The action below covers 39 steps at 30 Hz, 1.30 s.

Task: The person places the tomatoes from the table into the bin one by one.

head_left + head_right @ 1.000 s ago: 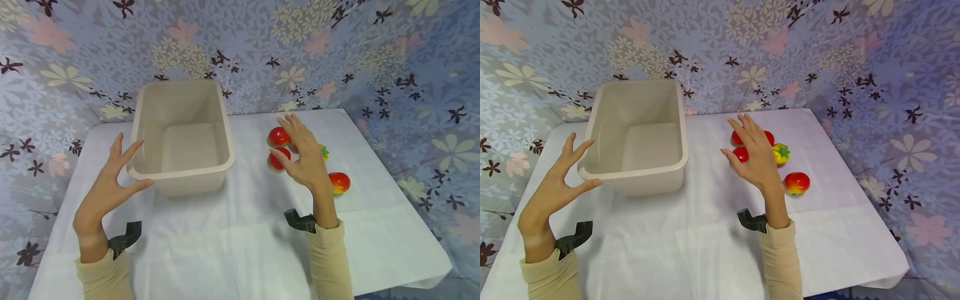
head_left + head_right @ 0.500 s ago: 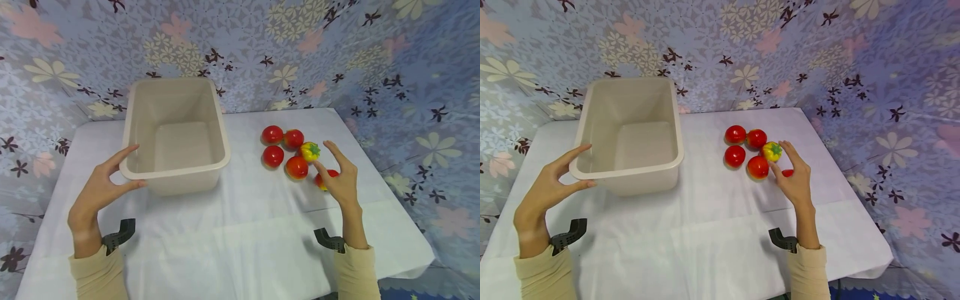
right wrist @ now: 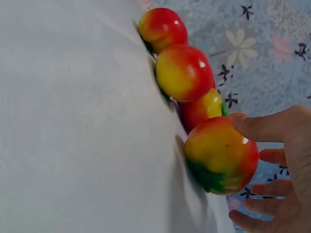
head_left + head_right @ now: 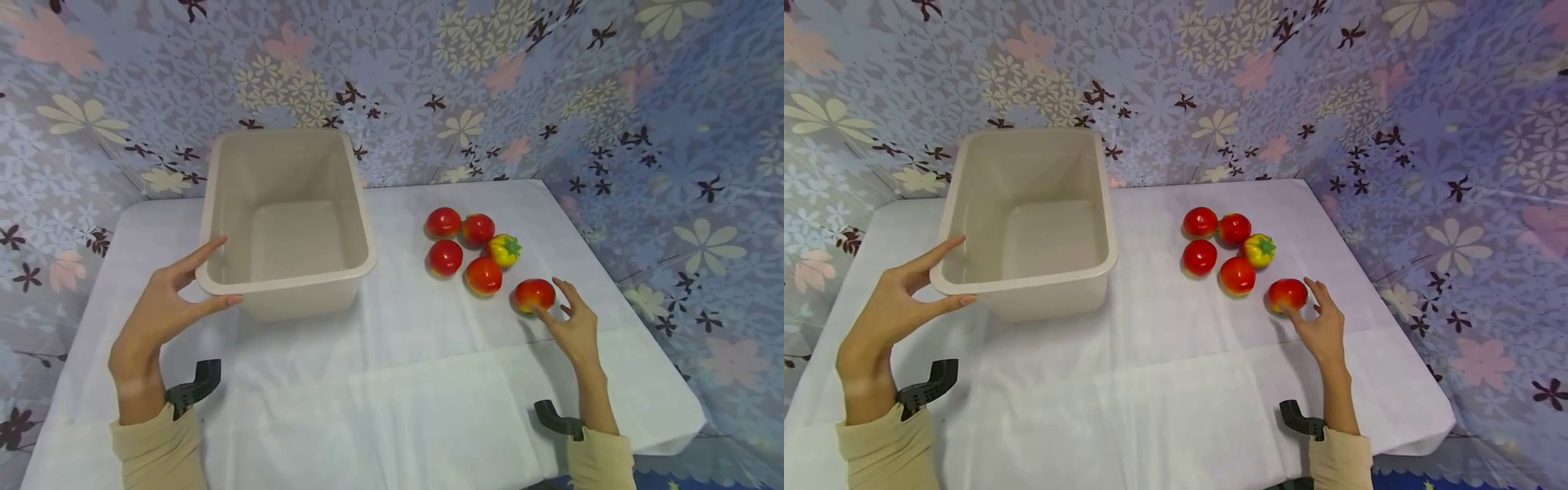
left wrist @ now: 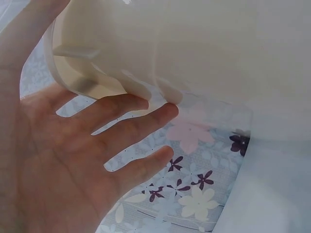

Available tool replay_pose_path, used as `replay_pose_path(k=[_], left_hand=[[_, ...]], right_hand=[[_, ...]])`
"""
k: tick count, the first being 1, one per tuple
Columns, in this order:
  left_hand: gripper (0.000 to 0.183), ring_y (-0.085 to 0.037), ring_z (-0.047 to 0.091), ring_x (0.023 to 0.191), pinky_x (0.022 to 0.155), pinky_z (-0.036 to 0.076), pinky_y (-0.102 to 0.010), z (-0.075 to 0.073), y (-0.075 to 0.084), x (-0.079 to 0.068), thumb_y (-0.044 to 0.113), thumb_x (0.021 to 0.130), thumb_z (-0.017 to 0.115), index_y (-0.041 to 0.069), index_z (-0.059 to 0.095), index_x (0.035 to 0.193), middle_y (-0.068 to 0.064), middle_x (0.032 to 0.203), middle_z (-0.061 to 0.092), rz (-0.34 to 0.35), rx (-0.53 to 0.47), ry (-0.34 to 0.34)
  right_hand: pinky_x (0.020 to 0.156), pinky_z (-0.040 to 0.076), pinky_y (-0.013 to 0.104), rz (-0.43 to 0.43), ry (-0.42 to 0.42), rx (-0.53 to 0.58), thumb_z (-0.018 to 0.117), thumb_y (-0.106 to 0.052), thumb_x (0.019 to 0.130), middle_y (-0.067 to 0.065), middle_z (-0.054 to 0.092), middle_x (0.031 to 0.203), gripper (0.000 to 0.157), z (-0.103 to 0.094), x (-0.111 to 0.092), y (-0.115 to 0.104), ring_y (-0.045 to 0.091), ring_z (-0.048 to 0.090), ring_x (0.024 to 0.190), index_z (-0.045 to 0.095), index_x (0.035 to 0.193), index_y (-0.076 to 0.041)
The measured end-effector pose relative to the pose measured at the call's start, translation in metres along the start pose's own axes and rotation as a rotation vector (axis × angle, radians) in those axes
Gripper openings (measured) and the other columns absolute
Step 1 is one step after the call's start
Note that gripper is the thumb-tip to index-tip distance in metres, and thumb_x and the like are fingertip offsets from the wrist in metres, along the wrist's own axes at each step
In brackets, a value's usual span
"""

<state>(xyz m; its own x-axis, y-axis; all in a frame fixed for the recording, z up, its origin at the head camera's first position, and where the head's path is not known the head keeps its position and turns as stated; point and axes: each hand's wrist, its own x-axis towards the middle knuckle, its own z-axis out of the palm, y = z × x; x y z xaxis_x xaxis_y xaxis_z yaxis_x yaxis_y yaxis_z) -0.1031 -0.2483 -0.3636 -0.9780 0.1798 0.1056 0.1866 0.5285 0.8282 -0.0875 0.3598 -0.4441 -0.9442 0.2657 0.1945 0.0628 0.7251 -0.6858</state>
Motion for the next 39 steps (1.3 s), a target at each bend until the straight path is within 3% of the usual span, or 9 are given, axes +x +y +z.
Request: replay_pose_path(k=[4, 10, 12, 19, 24, 31, 39], left_hand=[[0.089, -0.029, 0.030, 0.145, 0.113, 0.029, -0.058, 0.000, 0.000, -0.001, 0.019, 0.078, 0.084, 0.033, 0.036, 0.151, -0.001, 0.158, 0.032, -0.003, 0.003, 0.002], [0.089, -0.038, 0.030, 0.143, 0.109, 0.030, -0.065, 0.000, -0.001, -0.001, 0.020, 0.078, 0.083, 0.034, 0.035, 0.151, -0.003, 0.159, 0.031, -0.006, -0.012, -0.006], [0.089, -0.038, 0.030, 0.143, 0.109, 0.029, -0.066, 0.001, -0.002, -0.001, 0.018, 0.078, 0.083, 0.033, 0.035, 0.151, -0.005, 0.158, 0.031, 0.008, -0.016, -0.005], [0.089, -0.037, 0.030, 0.143, 0.109, 0.029, -0.066, 0.000, -0.002, -0.001, 0.018, 0.077, 0.084, 0.033, 0.036, 0.151, -0.007, 0.158, 0.032, 0.012, -0.022, 0.004], [0.090, -0.042, 0.031, 0.142, 0.105, 0.031, -0.069, -0.002, -0.002, 0.000, 0.019, 0.077, 0.084, 0.034, 0.035, 0.151, -0.008, 0.158, 0.031, -0.006, -0.023, -0.006], [0.091, -0.046, 0.033, 0.139, 0.102, 0.033, -0.070, -0.003, -0.003, -0.002, 0.018, 0.077, 0.084, 0.033, 0.033, 0.152, -0.009, 0.158, 0.030, -0.019, -0.024, -0.012], [0.090, -0.041, 0.032, 0.141, 0.105, 0.032, -0.069, -0.002, -0.003, 0.000, 0.020, 0.078, 0.083, 0.036, 0.034, 0.151, -0.006, 0.158, 0.031, -0.012, -0.025, -0.011]], right_hand=[[0.100, 0.044, 0.055, 0.002, -0.035, 0.016, 0.074, -0.008, 0.084, 0.023, 0.045, 0.147, 0.065, 0.005, 0.002, 0.007, 0.043, 0.041, 0.136, 0.047, 0.142, 0.000], [0.094, 0.049, 0.017, 0.033, -0.021, 0.087, 0.075, -0.004, 0.083, 0.019, 0.048, 0.146, 0.069, 0.013, 0.001, 0.012, 0.042, 0.049, 0.129, 0.045, 0.144, -0.002], [0.089, 0.048, 0.010, 0.046, -0.004, 0.118, 0.076, -0.002, 0.081, 0.019, 0.049, 0.146, 0.069, 0.014, 0.001, 0.015, 0.041, 0.051, 0.127, 0.047, 0.144, -0.004], [0.086, 0.048, 0.009, 0.120, 0.033, 0.199, 0.076, 0.000, 0.081, 0.019, 0.050, 0.144, 0.068, 0.012, 0.003, 0.009, 0.039, 0.051, 0.129, 0.049, 0.143, -0.006], [0.084, 0.049, 0.007, 0.135, 0.077, 0.242, 0.077, 0.003, 0.080, 0.016, 0.053, 0.142, 0.067, 0.012, 0.000, 0.006, 0.030, 0.055, 0.126, 0.052, 0.141, -0.008], [0.083, 0.050, 0.008, 0.056, 0.122, 0.294, 0.077, 0.011, 0.075, 0.010, 0.057, 0.138, 0.070, 0.009, 0.003, -0.004, 0.008, 0.059, 0.117, 0.053, 0.139, -0.004], [0.084, 0.051, 0.010, -0.028, 0.124, 0.302, 0.077, 0.010, 0.075, 0.009, 0.059, 0.137, 0.070, 0.002, 0.012, -0.033, 0.006, 0.060, 0.116, 0.055, 0.139, -0.008]])
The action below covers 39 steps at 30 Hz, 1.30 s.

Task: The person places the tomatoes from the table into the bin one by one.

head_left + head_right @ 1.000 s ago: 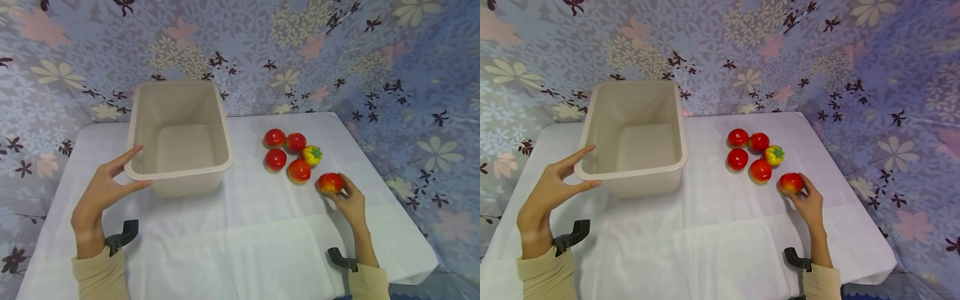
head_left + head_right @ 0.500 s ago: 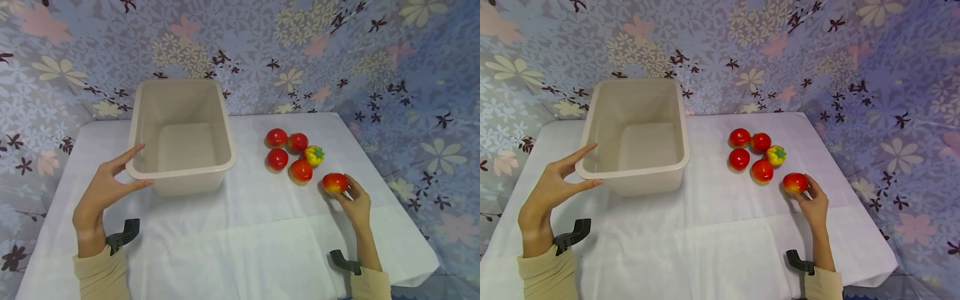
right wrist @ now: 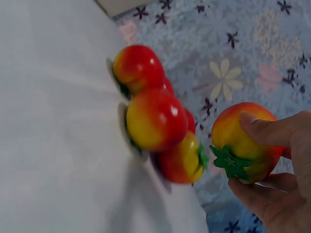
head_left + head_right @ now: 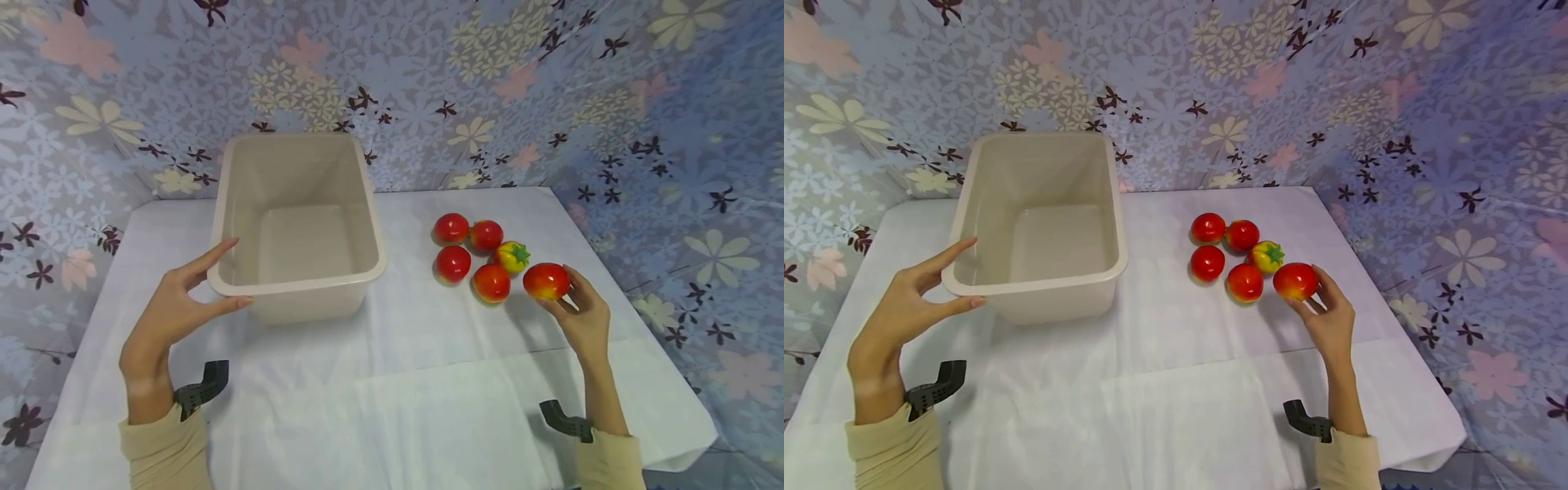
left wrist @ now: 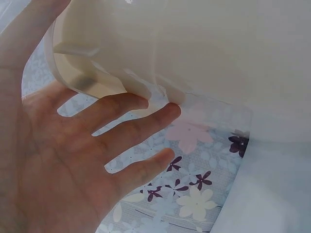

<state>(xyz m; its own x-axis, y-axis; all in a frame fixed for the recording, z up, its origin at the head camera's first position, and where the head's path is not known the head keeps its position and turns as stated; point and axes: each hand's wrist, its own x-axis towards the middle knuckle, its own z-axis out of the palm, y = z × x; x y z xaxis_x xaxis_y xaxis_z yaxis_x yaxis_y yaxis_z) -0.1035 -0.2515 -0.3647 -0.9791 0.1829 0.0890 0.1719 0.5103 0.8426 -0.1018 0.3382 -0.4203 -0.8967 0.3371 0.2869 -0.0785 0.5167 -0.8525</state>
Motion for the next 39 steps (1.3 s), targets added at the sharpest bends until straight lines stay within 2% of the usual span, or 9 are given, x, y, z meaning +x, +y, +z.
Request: replay_pose_path(k=[6, 13, 17, 22, 31, 39], left_hand=[[0.089, -0.034, 0.030, 0.144, 0.110, 0.030, -0.063, 0.000, -0.001, 0.001, 0.020, 0.078, 0.083, 0.034, 0.034, 0.151, -0.002, 0.158, 0.032, 0.030, 0.003, 0.001], [0.090, -0.038, 0.030, 0.143, 0.108, 0.029, -0.067, 0.000, 0.000, 0.001, 0.021, 0.078, 0.083, 0.035, 0.033, 0.151, -0.005, 0.158, 0.031, 0.025, 0.000, -0.004], [0.090, -0.039, 0.030, 0.143, 0.107, 0.029, -0.069, -0.001, -0.001, 0.001, 0.022, 0.078, 0.083, 0.035, 0.033, 0.152, -0.005, 0.159, 0.030, 0.016, -0.005, -0.008], [0.089, -0.036, 0.028, 0.145, 0.110, 0.027, -0.067, -0.001, -0.003, 0.002, 0.021, 0.078, 0.083, 0.035, 0.034, 0.151, -0.003, 0.158, 0.031, 0.040, -0.012, -0.009], [0.086, -0.031, 0.029, 0.145, 0.112, 0.028, -0.062, 0.002, -0.005, 0.004, 0.020, 0.079, 0.082, 0.032, 0.037, 0.150, -0.001, 0.157, 0.034, 0.078, -0.028, -0.011], [0.085, -0.027, 0.033, 0.144, 0.113, 0.031, -0.057, -0.002, -0.002, 0.003, 0.018, 0.076, 0.084, 0.033, 0.041, 0.148, 0.001, 0.155, 0.038, 0.062, -0.016, 0.019]], right_hand=[[0.085, 0.051, 0.009, -0.099, -0.053, 0.046, 0.077, 0.011, 0.075, 0.010, 0.059, 0.136, 0.069, 0.014, 0.010, -0.021, 0.002, 0.060, 0.114, 0.055, 0.138, -0.006], [0.088, 0.050, 0.011, -0.148, -0.115, 0.067, 0.076, 0.007, 0.078, 0.010, 0.058, 0.138, 0.069, 0.035, 0.021, -0.047, 0.009, 0.060, 0.119, 0.053, 0.141, -0.008], [0.089, 0.051, 0.012, -0.202, -0.160, 0.099, 0.075, 0.006, 0.079, 0.012, 0.058, 0.137, 0.067, 0.050, 0.028, -0.065, 0.007, 0.060, 0.117, 0.052, 0.141, -0.006], [0.089, 0.052, 0.013, -0.275, -0.213, 0.123, 0.075, 0.005, 0.080, 0.011, 0.057, 0.138, 0.067, 0.070, 0.036, -0.084, 0.008, 0.059, 0.119, 0.051, 0.141, -0.008], [0.091, 0.052, 0.015, -0.307, -0.288, 0.153, 0.075, 0.003, 0.081, 0.011, 0.057, 0.138, 0.068, 0.095, 0.043, -0.108, 0.008, 0.059, 0.117, 0.050, 0.143, -0.010], [0.089, 0.054, 0.018, -0.367, -0.364, 0.274, 0.075, 0.007, 0.079, 0.012, 0.057, 0.138, 0.070, 0.128, 0.046, -0.134, 0.012, 0.060, 0.116, 0.050, 0.143, -0.009]])
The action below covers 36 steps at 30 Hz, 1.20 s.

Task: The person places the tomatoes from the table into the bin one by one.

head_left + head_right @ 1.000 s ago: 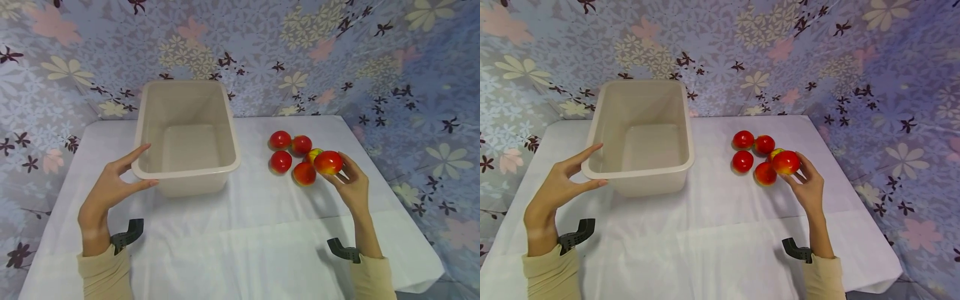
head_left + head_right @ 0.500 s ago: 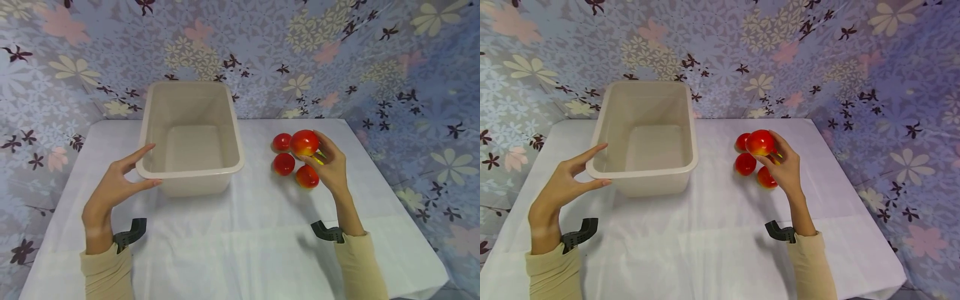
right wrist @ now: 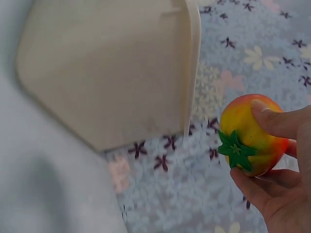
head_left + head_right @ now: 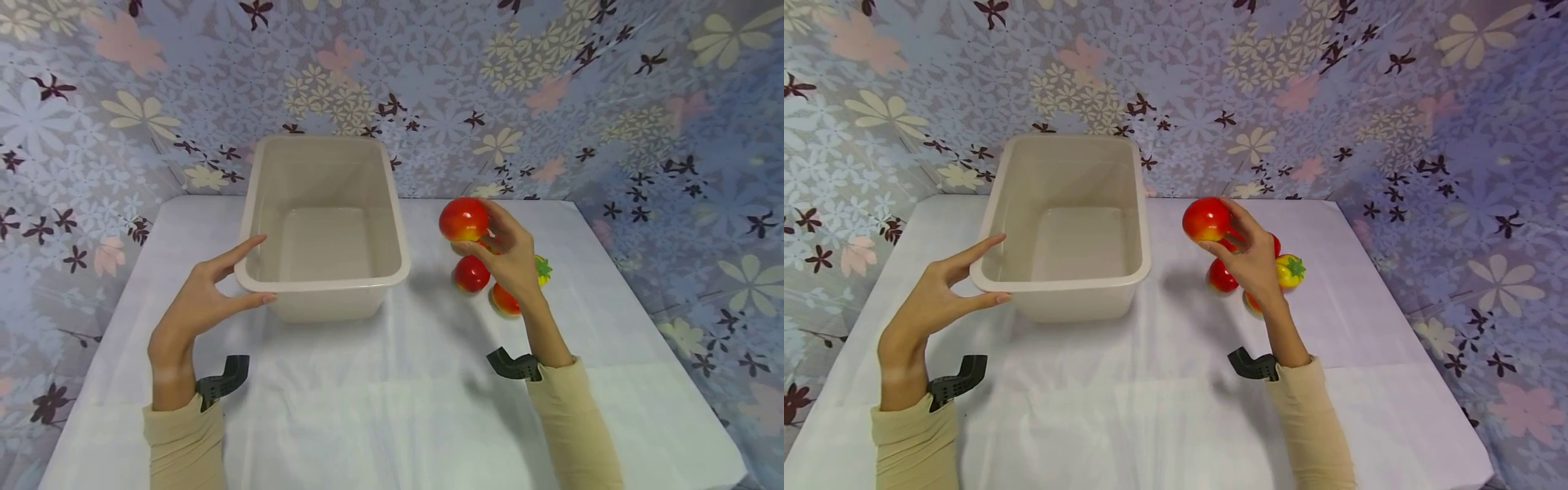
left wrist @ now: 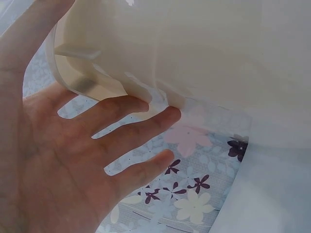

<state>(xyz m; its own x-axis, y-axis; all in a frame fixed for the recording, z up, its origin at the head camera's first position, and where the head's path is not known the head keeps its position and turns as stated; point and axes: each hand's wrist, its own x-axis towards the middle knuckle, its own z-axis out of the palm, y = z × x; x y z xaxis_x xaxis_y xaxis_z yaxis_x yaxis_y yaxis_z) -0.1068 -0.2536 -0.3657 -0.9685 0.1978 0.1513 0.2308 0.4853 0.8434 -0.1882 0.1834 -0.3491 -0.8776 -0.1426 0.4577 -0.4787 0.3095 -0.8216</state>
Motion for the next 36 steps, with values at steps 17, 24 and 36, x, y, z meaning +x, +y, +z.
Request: replay_pose_path(k=[17, 24, 36], left_hand=[[0.086, -0.029, 0.032, 0.144, 0.114, 0.030, -0.057, -0.005, 0.003, -0.001, 0.018, 0.077, 0.084, 0.030, 0.040, 0.150, 0.000, 0.155, 0.038, 0.011, 0.004, 0.008], [0.085, -0.032, 0.031, 0.144, 0.113, 0.030, -0.059, -0.005, 0.001, -0.001, 0.020, 0.078, 0.083, 0.033, 0.038, 0.150, -0.002, 0.156, 0.037, 0.017, 0.012, 0.001], [0.083, -0.033, 0.035, 0.142, 0.111, 0.032, -0.060, 0.000, -0.001, 0.000, 0.021, 0.077, 0.084, 0.033, 0.041, 0.148, -0.003, 0.154, 0.040, 0.034, 0.024, 0.009]], right_hand=[[0.101, 0.051, 0.032, -0.128, -0.122, 0.154, 0.077, 0.002, 0.079, 0.015, 0.056, 0.139, 0.068, 0.069, 0.023, -0.033, 0.023, 0.058, 0.124, 0.050, 0.141, -0.003], [0.110, 0.043, 0.038, -0.206, -0.184, 0.125, 0.077, 0.007, 0.076, 0.015, 0.057, 0.139, 0.070, 0.095, 0.027, -0.033, 0.026, 0.056, 0.126, 0.050, 0.140, 0.000], [0.116, 0.035, 0.040, -0.171, -0.217, 0.098, 0.081, 0.001, 0.075, 0.012, 0.059, 0.138, 0.069, 0.110, 0.025, -0.025, 0.023, 0.055, 0.127, 0.054, 0.138, -0.003]])
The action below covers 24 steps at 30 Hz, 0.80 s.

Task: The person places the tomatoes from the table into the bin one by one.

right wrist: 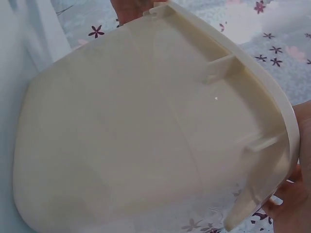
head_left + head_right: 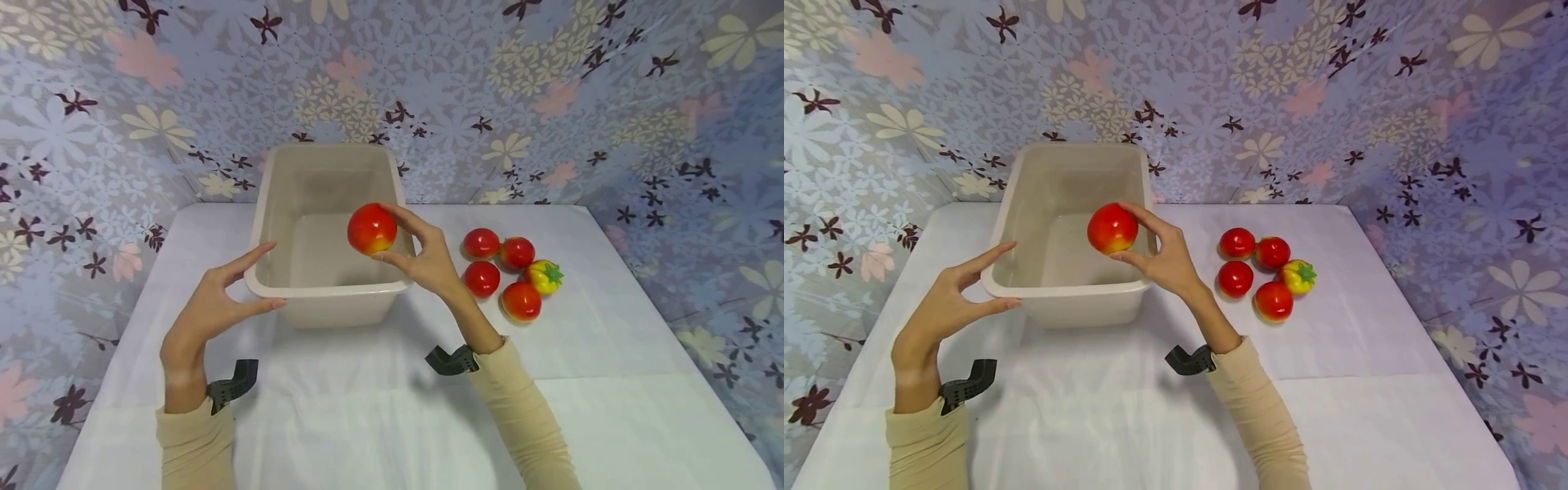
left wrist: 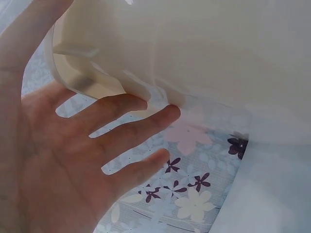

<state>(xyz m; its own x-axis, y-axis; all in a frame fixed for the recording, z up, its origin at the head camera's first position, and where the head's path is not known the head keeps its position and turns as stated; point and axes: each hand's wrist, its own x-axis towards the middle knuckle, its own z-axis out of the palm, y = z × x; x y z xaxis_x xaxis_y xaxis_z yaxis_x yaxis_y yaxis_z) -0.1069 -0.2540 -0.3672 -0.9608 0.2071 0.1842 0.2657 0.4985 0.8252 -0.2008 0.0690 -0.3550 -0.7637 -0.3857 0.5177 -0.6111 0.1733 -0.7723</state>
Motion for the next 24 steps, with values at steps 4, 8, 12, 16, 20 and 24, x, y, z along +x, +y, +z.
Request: replay_pose_path(k=[4, 8, 12, 16, 20, 24], left_hand=[[0.082, -0.030, 0.038, 0.141, 0.110, 0.033, -0.060, 0.000, 0.000, -0.001, 0.018, 0.076, 0.085, 0.032, 0.045, 0.146, -0.002, 0.151, 0.044, 0.016, -0.004, 0.018], [0.081, -0.029, 0.039, 0.140, 0.110, 0.031, -0.062, 0.001, 0.000, 0.000, 0.017, 0.074, 0.086, 0.032, 0.048, 0.144, -0.002, 0.150, 0.046, 0.014, -0.013, 0.024], [0.081, -0.029, 0.038, 0.141, 0.110, 0.030, -0.065, 0.000, 0.000, 0.001, 0.017, 0.074, 0.086, 0.031, 0.048, 0.144, -0.002, 0.150, 0.046, 0.005, -0.016, 0.023], [0.080, -0.030, 0.036, 0.142, 0.110, 0.029, -0.065, -0.001, 0.000, 0.000, 0.019, 0.075, 0.086, 0.033, 0.047, 0.144, -0.002, 0.151, 0.045, -0.013, -0.016, 0.022], [0.080, -0.033, 0.036, 0.141, 0.110, 0.029, -0.066, -0.001, 0.000, 0.000, 0.019, 0.075, 0.085, 0.032, 0.047, 0.145, -0.004, 0.151, 0.045, -0.023, -0.008, 0.022], [0.081, -0.036, 0.036, 0.141, 0.110, 0.029, -0.067, 0.000, 0.001, 0.001, 0.019, 0.075, 0.085, 0.030, 0.047, 0.145, -0.007, 0.151, 0.044, -0.021, -0.006, 0.017]], right_hand=[[0.116, 0.035, 0.041, 0.004, -0.019, -0.001, 0.081, -0.001, 0.075, 0.012, 0.058, 0.139, 0.069, 0.000, -0.001, 0.002, 0.023, 0.053, 0.130, 0.054, 0.138, -0.003], [0.116, 0.035, 0.041, 0.010, -0.029, 0.010, 0.081, 0.000, 0.076, 0.013, 0.057, 0.140, 0.069, 0.000, -0.002, 0.004, 0.024, 0.051, 0.132, 0.053, 0.139, -0.002], [0.116, 0.035, 0.041, 0.006, -0.042, 0.015, 0.079, -0.001, 0.078, 0.012, 0.055, 0.142, 0.069, -0.001, -0.002, 0.004, 0.022, 0.049, 0.134, 0.051, 0.141, -0.003], [0.116, 0.035, 0.043, -0.001, -0.055, 0.000, 0.078, -0.002, 0.079, 0.009, 0.050, 0.147, 0.072, -0.003, -0.004, 0.005, 0.019, 0.044, 0.138, 0.048, 0.144, -0.006], [0.117, 0.033, 0.045, 0.006, -0.041, -0.007, 0.077, 0.001, 0.079, 0.009, 0.047, 0.149, 0.073, -0.007, -0.010, 0.008, 0.021, 0.042, 0.140, 0.046, 0.145, -0.006], [0.118, 0.030, 0.048, 0.043, -0.020, 0.027, 0.075, 0.004, 0.079, 0.008, 0.046, 0.151, 0.074, -0.014, -0.018, 0.012, 0.022, 0.040, 0.141, 0.045, 0.145, -0.006]])
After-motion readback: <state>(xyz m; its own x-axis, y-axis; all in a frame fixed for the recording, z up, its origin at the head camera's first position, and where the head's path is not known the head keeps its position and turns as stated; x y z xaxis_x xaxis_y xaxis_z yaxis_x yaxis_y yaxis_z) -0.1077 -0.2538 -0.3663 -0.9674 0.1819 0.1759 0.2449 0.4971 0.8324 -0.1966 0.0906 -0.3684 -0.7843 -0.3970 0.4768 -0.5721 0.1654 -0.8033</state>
